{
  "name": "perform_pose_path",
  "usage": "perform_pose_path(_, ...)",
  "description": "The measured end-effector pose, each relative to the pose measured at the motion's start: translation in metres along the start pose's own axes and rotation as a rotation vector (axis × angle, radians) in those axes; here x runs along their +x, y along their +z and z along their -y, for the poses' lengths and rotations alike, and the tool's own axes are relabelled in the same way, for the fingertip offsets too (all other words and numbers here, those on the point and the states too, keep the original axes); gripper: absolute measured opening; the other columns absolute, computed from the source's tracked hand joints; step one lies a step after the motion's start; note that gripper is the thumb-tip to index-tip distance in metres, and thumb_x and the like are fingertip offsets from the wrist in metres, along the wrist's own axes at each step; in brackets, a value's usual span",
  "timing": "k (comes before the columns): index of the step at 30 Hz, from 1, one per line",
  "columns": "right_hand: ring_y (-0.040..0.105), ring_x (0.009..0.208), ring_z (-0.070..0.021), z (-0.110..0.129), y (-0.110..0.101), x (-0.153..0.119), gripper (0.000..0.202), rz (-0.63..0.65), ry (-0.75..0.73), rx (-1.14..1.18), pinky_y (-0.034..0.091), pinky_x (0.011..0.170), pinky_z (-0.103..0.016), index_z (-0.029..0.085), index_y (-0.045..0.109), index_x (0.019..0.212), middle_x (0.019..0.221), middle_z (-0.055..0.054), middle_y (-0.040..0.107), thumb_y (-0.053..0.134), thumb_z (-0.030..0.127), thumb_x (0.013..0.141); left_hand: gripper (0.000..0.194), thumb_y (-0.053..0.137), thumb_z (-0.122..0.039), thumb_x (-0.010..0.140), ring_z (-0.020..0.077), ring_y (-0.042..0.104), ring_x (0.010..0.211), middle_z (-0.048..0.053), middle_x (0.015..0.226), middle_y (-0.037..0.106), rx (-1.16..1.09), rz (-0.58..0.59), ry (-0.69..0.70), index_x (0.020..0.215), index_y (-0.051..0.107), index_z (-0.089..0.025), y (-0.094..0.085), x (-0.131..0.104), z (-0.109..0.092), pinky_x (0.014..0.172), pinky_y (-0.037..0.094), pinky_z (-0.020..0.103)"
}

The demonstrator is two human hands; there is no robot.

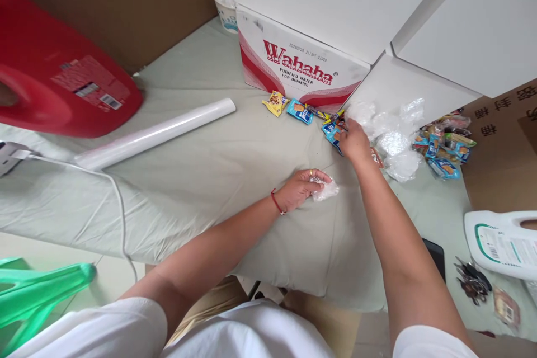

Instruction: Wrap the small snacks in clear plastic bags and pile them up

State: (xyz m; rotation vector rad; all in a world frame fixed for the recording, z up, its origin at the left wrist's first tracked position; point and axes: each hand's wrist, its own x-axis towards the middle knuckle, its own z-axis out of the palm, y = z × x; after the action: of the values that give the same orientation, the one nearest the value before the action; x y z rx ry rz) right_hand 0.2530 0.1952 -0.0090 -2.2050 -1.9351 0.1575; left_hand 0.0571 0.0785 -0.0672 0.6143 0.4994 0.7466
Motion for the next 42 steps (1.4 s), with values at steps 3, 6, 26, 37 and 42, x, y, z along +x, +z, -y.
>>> perform_pose_path(3,0.051,0.142,-0.0387,-0.016,-0.014,0.012,0.065,-0.103,0.159,-0.020,0.039,0.118,-0.049,0.001,0.045,0.157,0.155,-0.028,0.052,0.046,0.029,0.098,0.042,0.087,-0.030,0.057,0.0110,0.061,0.072,0.002,0.085,0.071,0.018,0.000,0.000,0.094,0.076,-0.014,-0.001,0.002,0.002,0.069,0.043,0.025)
perform_pose_path(6,0.058,0.133,-0.0392,-0.029,-0.022,0.020,0.055,-0.071,0.249,-0.077,0.044,0.112,-0.048,0.002,0.057,0.146,0.147,-0.029,0.057,0.048,0.026,0.097,0.042,0.087,-0.031,0.058,0.0106,0.059,0.070,0.002,0.084,0.070,0.033,0.001,0.006,0.095,0.077,-0.014,-0.002,0.003,0.003,0.068,0.042,0.025)
perform_pose_path(26,0.041,0.140,-0.0439,0.000,0.058,0.059,0.057,-0.110,0.011,-0.202,0.028,0.115,-0.063,-0.002,0.056,0.137,0.144,-0.034,0.053,0.037,0.039,0.101,0.038,0.086,-0.029,0.059,0.0107,0.060,0.071,0.002,0.083,0.071,0.006,0.002,0.005,0.092,0.075,-0.013,0.000,0.001,0.000,0.069,0.042,0.025)
perform_pose_path(37,0.050,0.140,-0.0334,0.034,0.056,0.038,0.050,-0.093,-0.092,0.230,0.037,0.121,-0.055,0.017,0.057,0.139,0.145,-0.021,0.057,0.038,0.042,0.099,0.038,0.085,-0.026,0.057,0.0122,0.063,0.073,0.003,0.088,0.073,0.004,-0.016,0.009,0.092,0.076,-0.013,0.001,0.001,-0.001,0.069,0.044,0.026)
perform_pose_path(42,0.064,0.126,-0.0389,0.016,0.033,0.028,0.043,-0.020,0.233,0.318,0.042,0.114,-0.061,0.013,0.062,0.123,0.124,-0.026,0.068,0.054,0.043,0.094,0.036,0.084,-0.023,0.057,0.0114,0.062,0.071,0.004,0.086,0.073,-0.010,-0.024,0.007,0.090,0.075,-0.013,0.002,0.001,-0.001,0.067,0.044,0.025)
